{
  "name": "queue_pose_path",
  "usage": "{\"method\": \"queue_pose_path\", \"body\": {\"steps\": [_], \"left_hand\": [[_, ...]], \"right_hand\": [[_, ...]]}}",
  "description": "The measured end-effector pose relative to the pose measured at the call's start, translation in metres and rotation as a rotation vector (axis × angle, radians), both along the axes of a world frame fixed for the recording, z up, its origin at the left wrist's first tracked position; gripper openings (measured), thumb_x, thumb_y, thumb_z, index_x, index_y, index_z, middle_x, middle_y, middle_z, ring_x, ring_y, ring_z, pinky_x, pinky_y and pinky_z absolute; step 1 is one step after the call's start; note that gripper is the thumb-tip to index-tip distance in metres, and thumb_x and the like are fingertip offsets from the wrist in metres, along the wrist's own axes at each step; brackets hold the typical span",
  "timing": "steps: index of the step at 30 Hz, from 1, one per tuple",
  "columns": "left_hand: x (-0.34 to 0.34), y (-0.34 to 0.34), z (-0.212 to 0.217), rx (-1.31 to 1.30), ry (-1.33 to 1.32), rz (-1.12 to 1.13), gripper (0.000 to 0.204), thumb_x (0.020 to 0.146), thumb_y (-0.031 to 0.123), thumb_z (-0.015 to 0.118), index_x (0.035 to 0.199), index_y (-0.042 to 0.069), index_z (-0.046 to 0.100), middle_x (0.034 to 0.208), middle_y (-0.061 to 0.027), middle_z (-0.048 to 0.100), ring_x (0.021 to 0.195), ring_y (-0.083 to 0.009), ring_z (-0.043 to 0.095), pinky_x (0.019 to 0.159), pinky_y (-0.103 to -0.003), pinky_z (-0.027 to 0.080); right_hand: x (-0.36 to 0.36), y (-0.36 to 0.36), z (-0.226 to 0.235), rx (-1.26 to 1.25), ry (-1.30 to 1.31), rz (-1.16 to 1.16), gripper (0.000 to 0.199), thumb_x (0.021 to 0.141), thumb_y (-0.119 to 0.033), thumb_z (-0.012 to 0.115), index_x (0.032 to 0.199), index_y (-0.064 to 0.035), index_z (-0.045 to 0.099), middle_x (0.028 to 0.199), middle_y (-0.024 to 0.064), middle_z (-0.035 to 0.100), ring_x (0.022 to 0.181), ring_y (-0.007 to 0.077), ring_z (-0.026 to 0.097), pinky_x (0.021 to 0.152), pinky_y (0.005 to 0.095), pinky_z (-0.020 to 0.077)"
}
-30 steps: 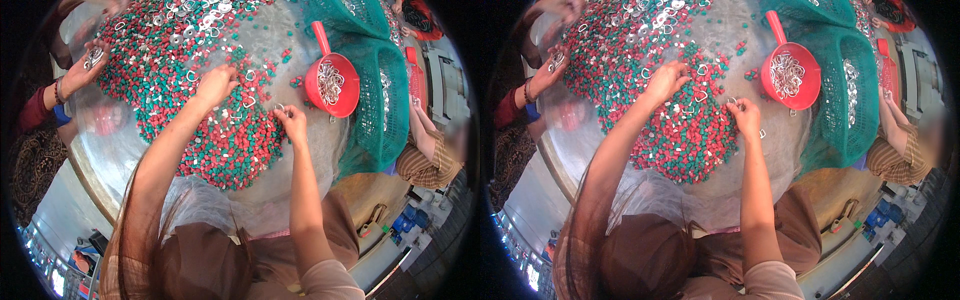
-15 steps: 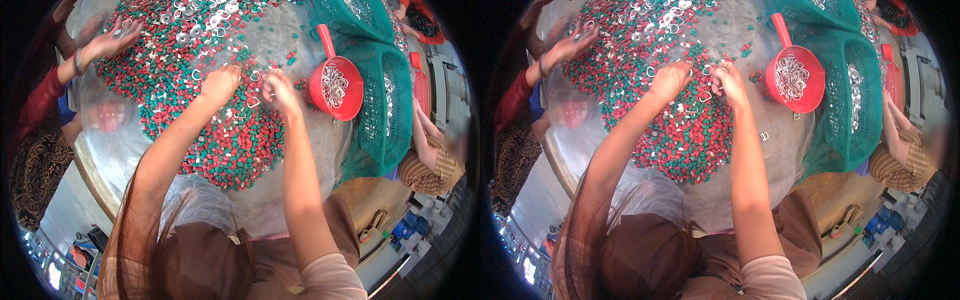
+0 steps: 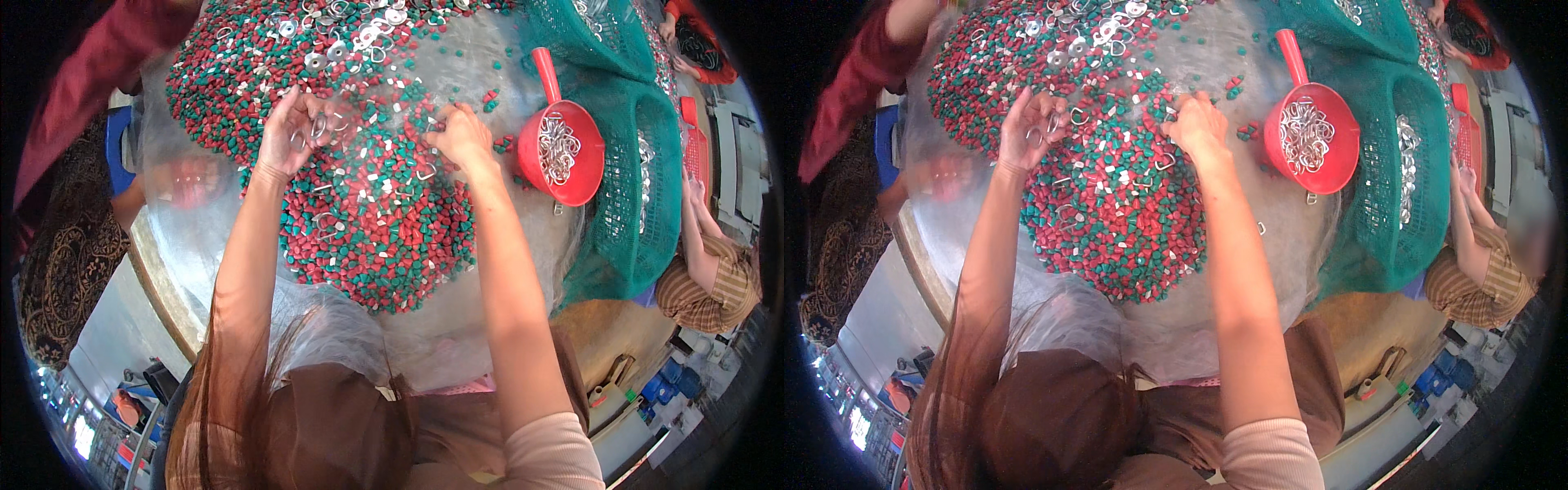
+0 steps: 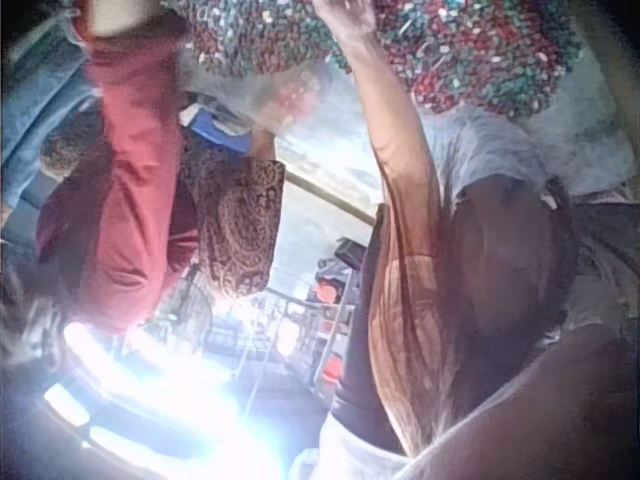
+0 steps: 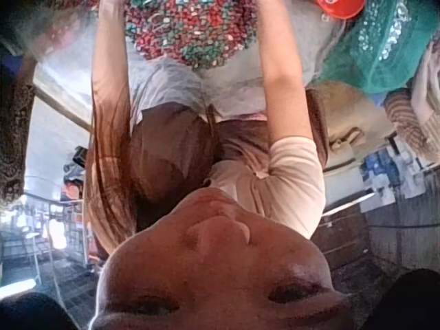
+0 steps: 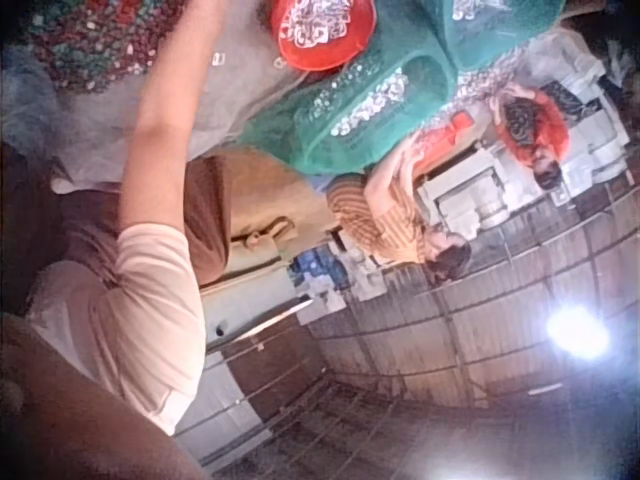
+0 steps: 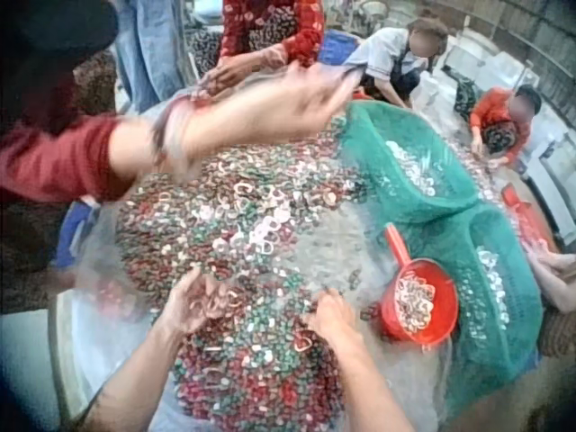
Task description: The person sits on the floor and sorts small red, green, and white plastic pieces spread on a large sheet. They pick up individual pieces and place them into nearby containers while other people work alongside them.
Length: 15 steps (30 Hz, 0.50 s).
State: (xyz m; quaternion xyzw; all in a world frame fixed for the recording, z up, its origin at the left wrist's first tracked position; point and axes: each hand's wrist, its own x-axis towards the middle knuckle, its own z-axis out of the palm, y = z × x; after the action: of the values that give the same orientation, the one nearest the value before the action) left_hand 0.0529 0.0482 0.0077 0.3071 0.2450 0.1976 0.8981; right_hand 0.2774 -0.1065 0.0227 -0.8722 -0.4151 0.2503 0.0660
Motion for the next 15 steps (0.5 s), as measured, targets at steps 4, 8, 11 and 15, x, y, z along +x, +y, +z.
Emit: {"method": "queue_pose_path", "body": {"steps": [4,8,11,15], "left_hand": [[0.007,0.004,-0.023,0.526,0.607,0.005,0.028,0.082,0.032,0.065,0.085,0.004,0.06,0.076,-0.0075,0.06,0.063,-0.0202,0.057,0.054,-0.032,0.042],[0.013,-0.01,-0.023,1.238,1.059,-0.114,0.026,0.079,0.027,0.067,0.095,0.006,0.065,0.076,-0.0205,0.065,0.079,-0.0291,0.065,0.068,-0.039,0.049],[0.013,-0.01,-0.022,1.274,0.986,-0.144,0.024,0.079,0.024,0.067,0.093,0.005,0.065,0.076,-0.0185,0.065,0.073,-0.0266,0.064,0.066,-0.036,0.049],[0.002,-0.002,-0.016,0.688,0.569,-0.277,0.024,0.082,0.021,0.065,0.099,0.005,0.061,0.082,-0.0109,0.064,0.072,-0.0182,0.06,0.06,-0.028,0.046]], "right_hand": [[0.016,-0.021,-0.024,0.163,0.334,-0.174,0.037,0.069,-0.027,0.073,0.099,-0.0059,0.066,0.096,0.0136,0.063,0.087,0.0294,0.062,0.078,0.0396,0.0477],[0.01,-0.05,-0.021,0.287,0.287,-0.254,0.034,0.073,-0.027,0.066,0.101,-0.0074,0.066,0.085,0.0132,0.064,0.08,0.0282,0.062,0.076,0.0385,0.0472],[0.008,-0.07,-0.032,0.379,0.149,-0.276,0.032,0.078,-0.027,0.061,0.105,-0.01,0.067,0.09,0.0132,0.063,0.08,0.0286,0.062,0.076,0.0386,0.0475],[0.009,-0.088,-0.047,0.506,-0.002,-0.265,0.032,0.083,-0.028,0.055,0.109,-0.0121,0.066,0.093,0.0114,0.062,0.076,0.0272,0.061,0.072,0.0374,0.0479]]}}
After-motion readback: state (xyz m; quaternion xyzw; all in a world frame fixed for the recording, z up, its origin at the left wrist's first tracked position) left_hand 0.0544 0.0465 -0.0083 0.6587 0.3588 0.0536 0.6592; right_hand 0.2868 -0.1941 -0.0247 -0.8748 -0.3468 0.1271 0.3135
